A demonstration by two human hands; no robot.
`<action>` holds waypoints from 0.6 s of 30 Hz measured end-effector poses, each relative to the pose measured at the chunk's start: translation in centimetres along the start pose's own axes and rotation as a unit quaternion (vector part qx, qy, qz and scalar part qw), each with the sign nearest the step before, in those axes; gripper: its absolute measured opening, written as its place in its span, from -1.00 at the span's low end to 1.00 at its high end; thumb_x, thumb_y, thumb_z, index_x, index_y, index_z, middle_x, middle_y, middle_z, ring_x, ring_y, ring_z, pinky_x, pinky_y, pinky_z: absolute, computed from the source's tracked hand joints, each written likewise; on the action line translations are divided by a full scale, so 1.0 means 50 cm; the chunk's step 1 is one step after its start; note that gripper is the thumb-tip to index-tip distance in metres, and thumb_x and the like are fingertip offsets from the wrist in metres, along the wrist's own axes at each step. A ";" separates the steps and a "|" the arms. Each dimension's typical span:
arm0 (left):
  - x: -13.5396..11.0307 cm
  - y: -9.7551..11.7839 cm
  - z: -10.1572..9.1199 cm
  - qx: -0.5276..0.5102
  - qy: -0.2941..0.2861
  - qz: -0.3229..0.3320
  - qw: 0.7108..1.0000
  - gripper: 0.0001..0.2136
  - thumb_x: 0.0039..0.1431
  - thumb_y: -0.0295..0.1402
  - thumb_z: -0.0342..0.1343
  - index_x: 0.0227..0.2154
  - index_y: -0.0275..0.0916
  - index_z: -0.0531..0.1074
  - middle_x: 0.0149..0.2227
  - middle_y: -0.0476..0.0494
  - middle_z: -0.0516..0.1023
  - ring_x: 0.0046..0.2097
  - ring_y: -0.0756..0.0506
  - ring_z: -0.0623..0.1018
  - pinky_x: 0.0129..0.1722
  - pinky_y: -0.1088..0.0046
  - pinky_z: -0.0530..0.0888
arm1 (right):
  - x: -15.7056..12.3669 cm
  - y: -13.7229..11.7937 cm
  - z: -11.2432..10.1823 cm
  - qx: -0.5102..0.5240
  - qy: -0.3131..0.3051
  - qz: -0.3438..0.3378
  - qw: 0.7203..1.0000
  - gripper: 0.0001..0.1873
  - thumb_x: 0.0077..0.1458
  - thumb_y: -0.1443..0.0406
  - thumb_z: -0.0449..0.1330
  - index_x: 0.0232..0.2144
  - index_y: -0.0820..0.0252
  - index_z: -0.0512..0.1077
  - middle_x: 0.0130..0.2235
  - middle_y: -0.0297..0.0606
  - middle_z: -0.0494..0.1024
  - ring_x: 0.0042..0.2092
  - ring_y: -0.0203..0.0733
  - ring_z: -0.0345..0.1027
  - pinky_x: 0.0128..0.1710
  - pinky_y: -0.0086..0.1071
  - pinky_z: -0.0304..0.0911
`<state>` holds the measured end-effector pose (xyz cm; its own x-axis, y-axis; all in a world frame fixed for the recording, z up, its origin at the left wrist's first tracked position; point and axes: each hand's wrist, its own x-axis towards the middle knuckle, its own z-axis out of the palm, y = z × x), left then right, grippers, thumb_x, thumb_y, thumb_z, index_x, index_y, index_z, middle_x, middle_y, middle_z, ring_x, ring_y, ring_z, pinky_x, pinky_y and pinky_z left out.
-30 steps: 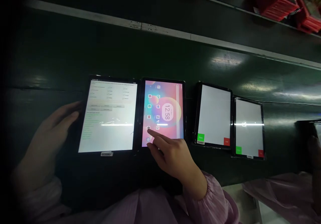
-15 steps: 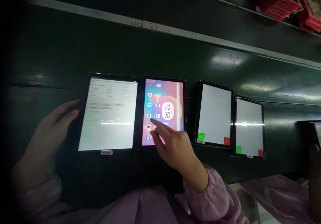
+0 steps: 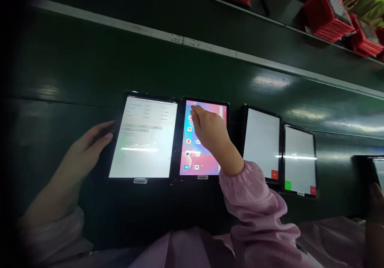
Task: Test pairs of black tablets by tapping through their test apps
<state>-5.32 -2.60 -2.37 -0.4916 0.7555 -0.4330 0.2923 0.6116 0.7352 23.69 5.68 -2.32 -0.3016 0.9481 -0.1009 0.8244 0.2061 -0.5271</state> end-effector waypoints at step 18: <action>-0.008 0.005 0.012 0.041 0.035 -0.007 0.999 -0.57 0.19 -0.34 0.21 0.13 -0.17 0.64 0.19 -0.20 0.69 0.24 -0.28 0.65 0.29 0.11 0.59 | -0.192 0.055 -0.034 0.040 0.178 -0.003 0.983 -0.60 0.52 0.25 0.06 -0.03 0.20 0.71 -0.43 -0.30 0.65 -0.67 -0.46 -0.01 -0.69 -0.44 -0.13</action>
<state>-4.54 -2.61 -2.31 -0.5509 0.7305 -0.4036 0.3491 0.6410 0.6836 29.63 -2.43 -1.37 -0.1078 0.9747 0.1957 0.7791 0.2051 -0.5924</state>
